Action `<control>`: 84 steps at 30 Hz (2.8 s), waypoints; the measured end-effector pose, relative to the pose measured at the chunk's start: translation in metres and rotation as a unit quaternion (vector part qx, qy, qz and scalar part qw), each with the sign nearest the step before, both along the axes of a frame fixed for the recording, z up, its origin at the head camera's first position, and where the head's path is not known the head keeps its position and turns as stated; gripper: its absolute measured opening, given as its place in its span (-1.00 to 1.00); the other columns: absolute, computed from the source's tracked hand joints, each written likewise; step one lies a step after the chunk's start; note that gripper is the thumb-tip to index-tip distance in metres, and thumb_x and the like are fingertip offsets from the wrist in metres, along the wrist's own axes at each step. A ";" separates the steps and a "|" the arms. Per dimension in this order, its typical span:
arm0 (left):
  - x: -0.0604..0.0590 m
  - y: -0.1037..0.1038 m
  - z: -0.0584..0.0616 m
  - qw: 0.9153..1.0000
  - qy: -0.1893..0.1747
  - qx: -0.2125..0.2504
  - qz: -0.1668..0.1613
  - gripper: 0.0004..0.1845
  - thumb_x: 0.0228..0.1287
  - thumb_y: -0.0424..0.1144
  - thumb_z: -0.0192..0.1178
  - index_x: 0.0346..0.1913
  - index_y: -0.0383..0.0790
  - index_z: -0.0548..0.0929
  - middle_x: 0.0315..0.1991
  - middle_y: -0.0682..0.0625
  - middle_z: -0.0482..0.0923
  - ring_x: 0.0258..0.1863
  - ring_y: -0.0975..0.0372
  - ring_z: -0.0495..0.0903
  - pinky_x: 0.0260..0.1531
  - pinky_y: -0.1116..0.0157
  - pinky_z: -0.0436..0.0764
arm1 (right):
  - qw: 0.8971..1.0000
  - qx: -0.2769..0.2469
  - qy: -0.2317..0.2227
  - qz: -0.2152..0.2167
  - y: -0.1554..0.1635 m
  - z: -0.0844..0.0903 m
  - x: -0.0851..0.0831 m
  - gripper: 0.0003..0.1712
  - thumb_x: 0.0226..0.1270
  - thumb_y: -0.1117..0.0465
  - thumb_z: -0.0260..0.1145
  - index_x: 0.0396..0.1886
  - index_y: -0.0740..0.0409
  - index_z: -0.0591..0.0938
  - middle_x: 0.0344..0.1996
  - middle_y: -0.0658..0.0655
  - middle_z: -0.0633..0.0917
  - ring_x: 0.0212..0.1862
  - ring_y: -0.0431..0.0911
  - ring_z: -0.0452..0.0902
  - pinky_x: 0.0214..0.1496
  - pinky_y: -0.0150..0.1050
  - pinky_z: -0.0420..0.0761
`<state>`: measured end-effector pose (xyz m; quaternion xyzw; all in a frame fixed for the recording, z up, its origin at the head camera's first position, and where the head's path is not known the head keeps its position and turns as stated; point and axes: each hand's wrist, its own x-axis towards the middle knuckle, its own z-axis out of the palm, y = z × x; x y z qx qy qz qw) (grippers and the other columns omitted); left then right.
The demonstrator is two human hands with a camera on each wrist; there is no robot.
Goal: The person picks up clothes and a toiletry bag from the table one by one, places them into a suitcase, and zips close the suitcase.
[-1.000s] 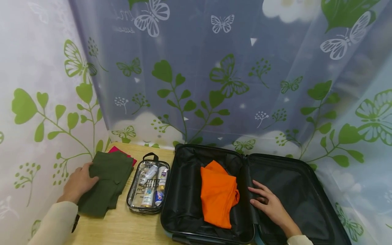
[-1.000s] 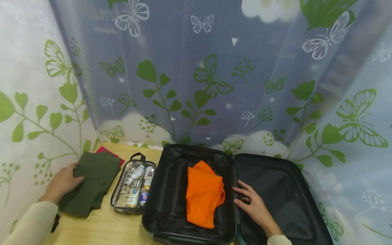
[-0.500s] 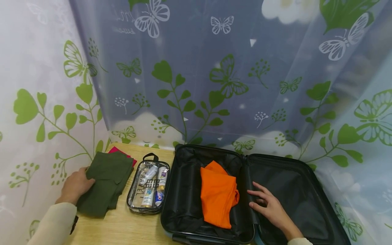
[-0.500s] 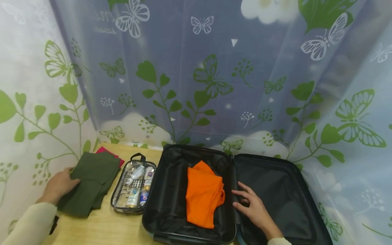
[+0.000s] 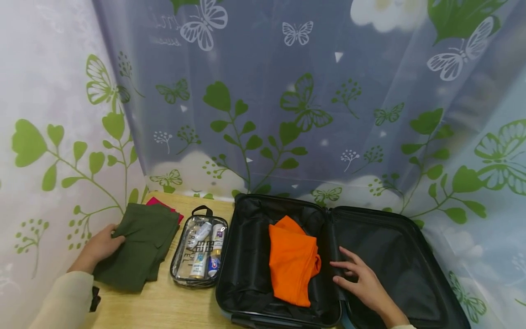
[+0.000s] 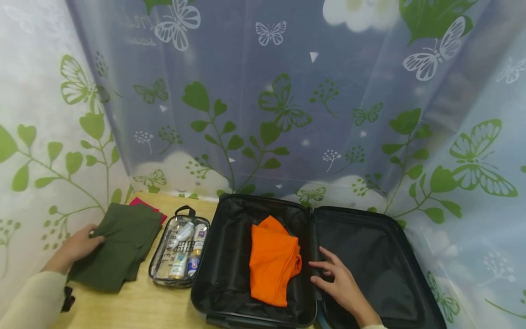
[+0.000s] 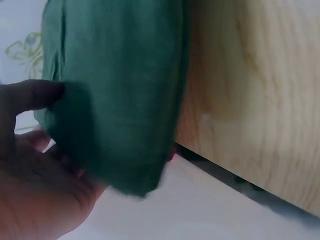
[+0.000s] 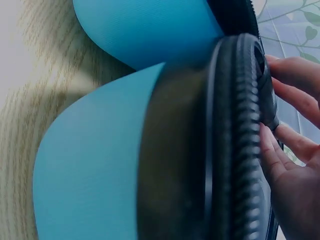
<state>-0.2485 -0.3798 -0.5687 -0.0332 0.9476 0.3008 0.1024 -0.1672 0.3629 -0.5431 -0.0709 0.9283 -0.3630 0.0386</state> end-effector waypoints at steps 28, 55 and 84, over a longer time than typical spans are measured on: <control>0.001 0.012 0.026 0.981 -0.068 0.182 0.000 -0.26 0.78 0.00 0.03 0.62 -0.51 0.10 0.49 -0.64 0.25 0.22 -0.27 0.63 0.05 -0.08 0.73 | 0.999 0.034 -0.009 -0.026 -0.012 0.005 0.017 -0.55 0.47 0.02 0.55 0.28 0.01 0.79 0.64 0.31 0.37 0.37 0.25 0.60 0.06 -0.24 0.74; -0.013 0.063 0.087 0.962 -0.023 0.273 0.015 -0.07 0.73 0.13 0.09 0.80 -0.25 -0.11 0.61 -0.55 0.17 -0.03 0.18 0.74 0.02 0.04 0.77 | 0.998 0.033 -0.040 -0.032 -0.013 0.003 0.022 -0.47 0.47 -0.03 0.54 0.36 -0.01 0.75 0.66 0.32 0.35 0.38 0.25 0.60 0.12 -0.05 0.79; -0.026 0.168 0.124 0.944 -0.005 0.329 -0.026 -0.23 0.72 -0.04 0.16 0.77 -0.12 0.09 0.56 -0.52 0.32 0.05 -0.05 0.76 0.02 -0.06 0.77 | 0.998 0.020 -0.048 -0.031 -0.013 0.004 0.027 -0.47 0.47 0.00 0.54 0.36 0.03 0.75 0.65 0.36 0.34 0.48 0.36 0.48 0.11 -0.05 0.80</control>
